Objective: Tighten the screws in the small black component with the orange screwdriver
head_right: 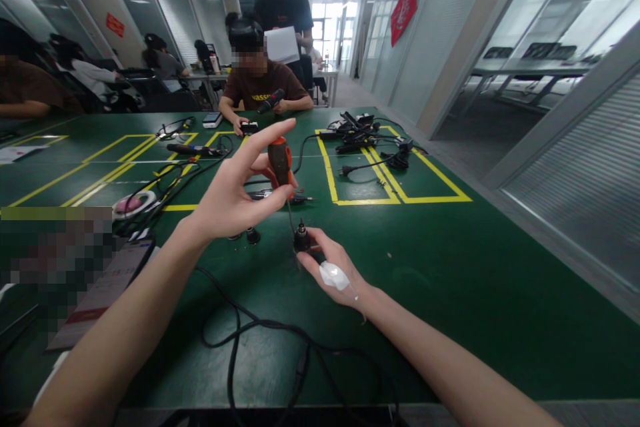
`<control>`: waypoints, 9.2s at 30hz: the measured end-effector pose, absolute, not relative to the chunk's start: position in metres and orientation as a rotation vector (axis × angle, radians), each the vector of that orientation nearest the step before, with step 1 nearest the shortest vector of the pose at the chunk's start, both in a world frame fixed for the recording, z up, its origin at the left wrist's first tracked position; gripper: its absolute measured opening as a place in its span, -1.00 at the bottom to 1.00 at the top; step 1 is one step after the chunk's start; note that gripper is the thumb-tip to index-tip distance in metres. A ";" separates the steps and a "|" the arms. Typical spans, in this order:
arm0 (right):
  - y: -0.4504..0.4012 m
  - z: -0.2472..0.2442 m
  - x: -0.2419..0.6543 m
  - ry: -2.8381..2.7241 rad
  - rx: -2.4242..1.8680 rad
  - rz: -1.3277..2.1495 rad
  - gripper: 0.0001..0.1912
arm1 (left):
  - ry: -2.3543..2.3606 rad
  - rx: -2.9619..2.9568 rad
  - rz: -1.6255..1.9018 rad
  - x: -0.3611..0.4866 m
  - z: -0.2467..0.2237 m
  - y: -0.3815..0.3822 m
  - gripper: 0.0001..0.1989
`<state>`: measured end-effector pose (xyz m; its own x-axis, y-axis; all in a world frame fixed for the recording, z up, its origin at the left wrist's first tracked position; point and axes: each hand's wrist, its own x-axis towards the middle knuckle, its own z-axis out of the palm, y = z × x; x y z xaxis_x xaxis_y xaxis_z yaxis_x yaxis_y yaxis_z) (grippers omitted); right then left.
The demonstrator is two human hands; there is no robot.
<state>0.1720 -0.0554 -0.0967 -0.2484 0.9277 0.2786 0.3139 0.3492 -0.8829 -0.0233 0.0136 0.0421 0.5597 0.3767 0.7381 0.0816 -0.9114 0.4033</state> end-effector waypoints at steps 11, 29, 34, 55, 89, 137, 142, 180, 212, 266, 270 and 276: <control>-0.055 -0.098 0.172 -1.748 -1.112 0.895 -0.66 | 0.394 2.518 1.247 -0.025 0.043 0.014 -0.30; -0.055 -0.097 0.174 -1.766 -1.107 0.900 -0.66 | 0.403 2.502 1.278 -0.025 0.041 0.019 -0.29; -0.055 -0.098 0.173 -1.762 -1.102 0.887 -0.66 | 0.370 2.516 1.333 -0.025 0.041 0.019 -0.26; -0.056 -0.097 0.172 -1.748 -1.133 0.903 -0.65 | 0.388 2.488 1.302 -0.025 0.043 0.016 -0.31; -0.055 -0.098 0.172 -1.749 -1.126 0.890 -0.66 | 0.359 2.593 1.315 -0.028 0.045 0.017 -0.34; -0.055 -0.096 0.172 -1.759 -1.106 0.884 -0.67 | 0.366 2.552 1.304 -0.027 0.044 0.016 -0.31; -0.055 -0.098 0.171 -1.749 -1.104 0.876 -0.66 | 0.362 2.580 1.347 -0.028 0.043 0.018 -0.33; -0.055 -0.096 0.171 -1.765 -1.103 0.869 -0.68 | 0.368 2.536 1.261 -0.026 0.044 0.015 -0.31; -0.054 -0.099 0.172 -1.758 -1.095 0.877 -0.68 | 0.709 2.348 0.827 -0.019 0.047 0.007 -0.70; -0.054 -0.098 0.172 -1.778 -1.076 0.873 -0.68 | 0.602 2.191 0.725 -0.030 0.045 0.018 -0.64; -0.055 -0.097 0.172 -1.774 -1.075 0.872 -0.68 | 0.590 2.210 0.725 -0.029 0.047 0.016 -0.70; -0.055 -0.100 0.172 -1.748 -1.103 0.892 -0.67 | 0.522 2.062 0.713 -0.029 0.050 0.012 -0.52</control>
<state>0.1721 -0.0548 -0.1000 -0.2382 0.9279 0.2869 0.3119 0.3528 -0.8822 -0.0286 0.0122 0.0498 0.7479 0.5960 0.2921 0.0986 -0.5349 0.8391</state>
